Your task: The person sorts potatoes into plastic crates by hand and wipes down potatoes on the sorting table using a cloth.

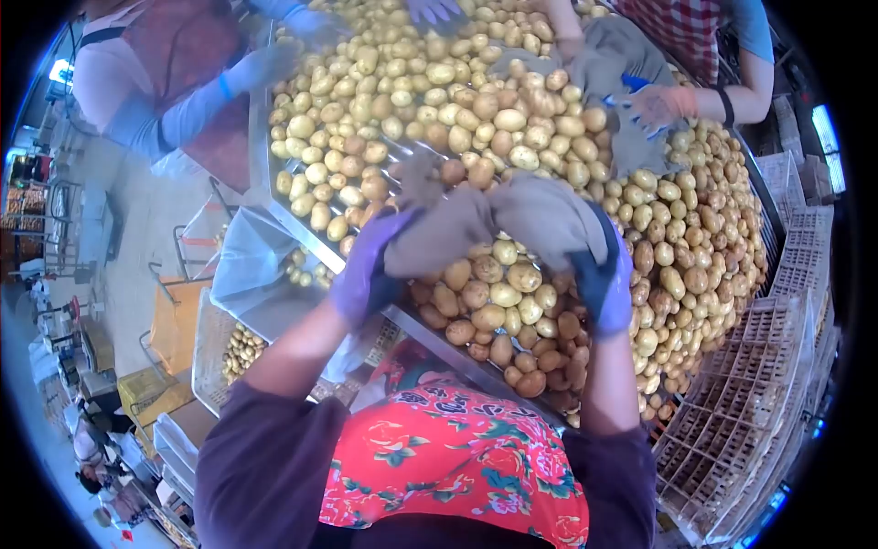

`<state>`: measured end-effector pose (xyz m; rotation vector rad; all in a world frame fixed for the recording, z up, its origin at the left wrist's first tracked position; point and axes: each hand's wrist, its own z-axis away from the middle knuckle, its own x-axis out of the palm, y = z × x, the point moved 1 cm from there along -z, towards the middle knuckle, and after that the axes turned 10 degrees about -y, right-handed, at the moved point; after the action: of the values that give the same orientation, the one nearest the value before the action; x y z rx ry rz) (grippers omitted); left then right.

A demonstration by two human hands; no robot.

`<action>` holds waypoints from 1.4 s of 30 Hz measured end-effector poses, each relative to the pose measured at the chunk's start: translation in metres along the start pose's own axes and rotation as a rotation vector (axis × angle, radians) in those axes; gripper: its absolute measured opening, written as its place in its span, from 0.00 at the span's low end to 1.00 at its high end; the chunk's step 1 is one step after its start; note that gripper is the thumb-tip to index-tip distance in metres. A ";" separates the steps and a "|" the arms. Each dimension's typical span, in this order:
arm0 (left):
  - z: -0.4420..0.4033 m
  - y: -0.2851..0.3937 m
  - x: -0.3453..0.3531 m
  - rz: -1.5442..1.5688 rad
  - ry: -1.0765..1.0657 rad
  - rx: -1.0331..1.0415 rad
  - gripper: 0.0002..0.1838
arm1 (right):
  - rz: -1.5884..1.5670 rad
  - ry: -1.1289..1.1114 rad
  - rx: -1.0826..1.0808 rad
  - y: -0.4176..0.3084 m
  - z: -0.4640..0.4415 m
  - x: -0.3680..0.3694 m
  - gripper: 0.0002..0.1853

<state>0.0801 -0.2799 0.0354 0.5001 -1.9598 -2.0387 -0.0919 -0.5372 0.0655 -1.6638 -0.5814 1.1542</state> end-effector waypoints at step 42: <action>-0.221 -0.142 -0.085 -1.228 0.583 -0.093 0.29 | 0.866 -0.127 -0.169 0.079 -0.052 0.106 0.27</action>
<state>0.2574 -0.4365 -0.1073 2.3651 -1.2163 -2.0412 -0.0109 -0.5069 -0.0472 -2.0701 0.0046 1.8674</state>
